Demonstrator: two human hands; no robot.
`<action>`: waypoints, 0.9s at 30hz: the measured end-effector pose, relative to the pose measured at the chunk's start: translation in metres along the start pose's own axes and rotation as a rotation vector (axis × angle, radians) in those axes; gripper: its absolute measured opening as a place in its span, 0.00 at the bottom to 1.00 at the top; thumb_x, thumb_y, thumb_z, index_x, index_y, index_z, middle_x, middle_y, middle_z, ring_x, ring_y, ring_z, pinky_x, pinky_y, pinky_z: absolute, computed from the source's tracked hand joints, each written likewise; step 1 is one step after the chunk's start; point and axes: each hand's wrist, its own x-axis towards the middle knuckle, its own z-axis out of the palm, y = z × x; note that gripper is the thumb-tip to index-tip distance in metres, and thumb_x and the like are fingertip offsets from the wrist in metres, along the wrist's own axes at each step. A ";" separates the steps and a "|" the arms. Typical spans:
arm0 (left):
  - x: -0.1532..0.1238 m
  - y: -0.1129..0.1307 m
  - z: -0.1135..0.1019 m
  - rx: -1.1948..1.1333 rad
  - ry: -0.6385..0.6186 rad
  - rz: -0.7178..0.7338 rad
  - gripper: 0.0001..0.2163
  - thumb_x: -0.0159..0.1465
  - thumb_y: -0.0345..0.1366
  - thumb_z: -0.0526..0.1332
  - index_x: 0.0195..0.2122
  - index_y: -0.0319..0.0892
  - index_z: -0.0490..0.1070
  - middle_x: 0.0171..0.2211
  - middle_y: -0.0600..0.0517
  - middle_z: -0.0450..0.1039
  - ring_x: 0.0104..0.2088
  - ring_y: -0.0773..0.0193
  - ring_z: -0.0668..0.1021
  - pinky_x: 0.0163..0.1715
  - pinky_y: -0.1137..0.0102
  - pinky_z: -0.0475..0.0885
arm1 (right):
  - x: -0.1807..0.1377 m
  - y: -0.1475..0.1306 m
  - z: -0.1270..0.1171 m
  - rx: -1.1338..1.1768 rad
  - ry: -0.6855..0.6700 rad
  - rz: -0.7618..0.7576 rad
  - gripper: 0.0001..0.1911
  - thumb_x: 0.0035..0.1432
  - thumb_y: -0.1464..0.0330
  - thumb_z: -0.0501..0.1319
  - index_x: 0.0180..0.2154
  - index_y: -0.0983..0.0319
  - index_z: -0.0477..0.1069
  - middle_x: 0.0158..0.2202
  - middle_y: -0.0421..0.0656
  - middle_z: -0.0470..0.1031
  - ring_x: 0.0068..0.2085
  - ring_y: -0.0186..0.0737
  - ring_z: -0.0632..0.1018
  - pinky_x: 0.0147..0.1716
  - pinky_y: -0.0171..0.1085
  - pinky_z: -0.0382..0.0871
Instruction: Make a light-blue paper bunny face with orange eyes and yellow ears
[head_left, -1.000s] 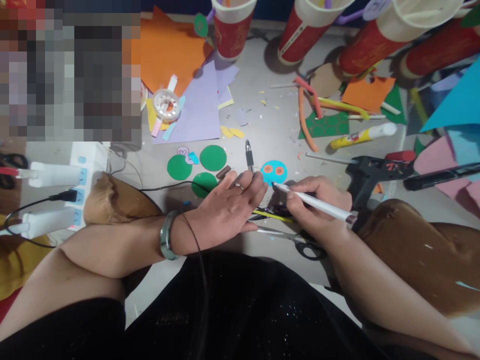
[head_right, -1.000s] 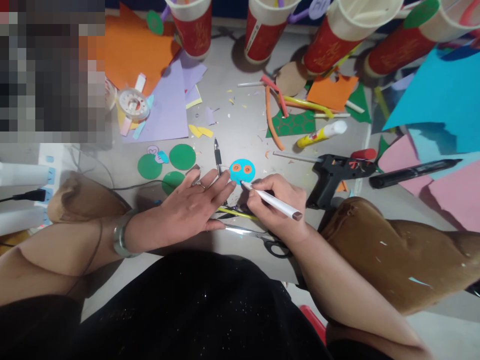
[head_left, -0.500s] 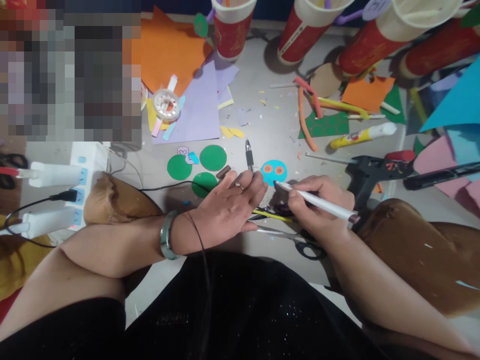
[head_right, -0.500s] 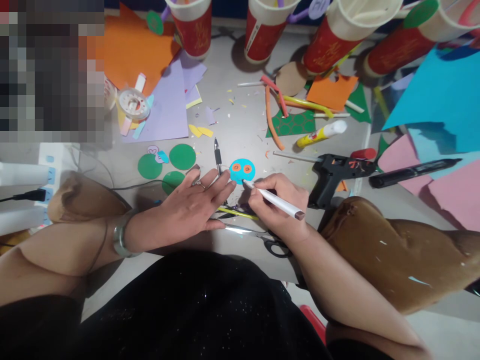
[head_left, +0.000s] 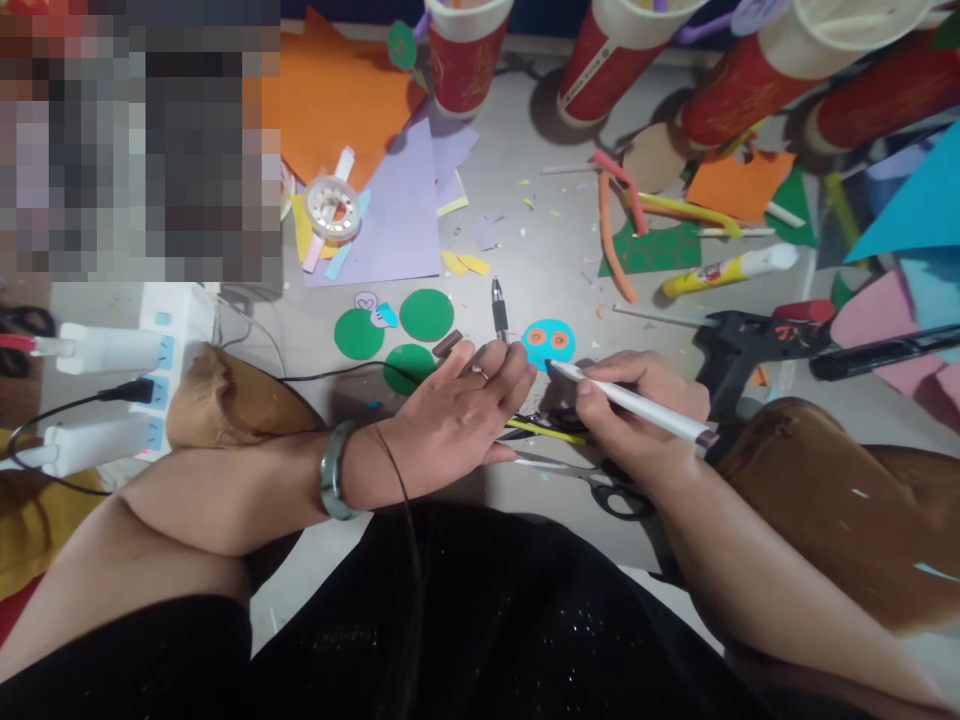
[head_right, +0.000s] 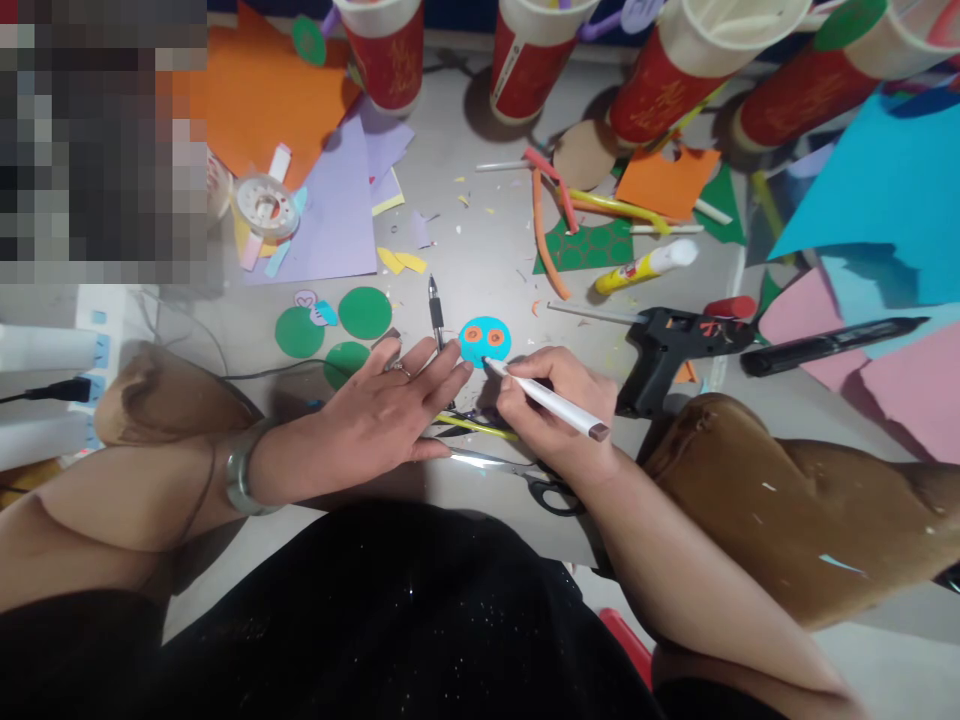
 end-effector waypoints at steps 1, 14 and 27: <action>0.000 0.000 0.000 -0.003 -0.002 0.001 0.41 0.69 0.55 0.64 0.72 0.29 0.57 0.71 0.35 0.61 0.68 0.46 0.64 0.68 0.54 0.59 | 0.000 0.000 0.000 0.003 -0.003 0.007 0.03 0.60 0.64 0.64 0.35 0.56 0.73 0.29 0.40 0.82 0.26 0.39 0.81 0.27 0.38 0.75; 0.002 0.000 0.003 0.013 0.006 0.003 0.42 0.67 0.58 0.65 0.72 0.31 0.59 0.72 0.36 0.62 0.67 0.46 0.66 0.67 0.54 0.62 | 0.000 0.001 0.002 0.002 -0.003 -0.034 0.02 0.60 0.66 0.64 0.36 0.56 0.73 0.31 0.39 0.83 0.27 0.38 0.82 0.28 0.37 0.76; 0.001 0.000 0.004 -0.032 -0.014 -0.008 0.40 0.69 0.55 0.64 0.72 0.31 0.57 0.73 0.35 0.59 0.69 0.45 0.64 0.69 0.52 0.59 | 0.002 -0.002 0.000 0.012 0.013 -0.039 0.02 0.58 0.67 0.65 0.35 0.56 0.73 0.30 0.38 0.82 0.26 0.38 0.81 0.27 0.37 0.75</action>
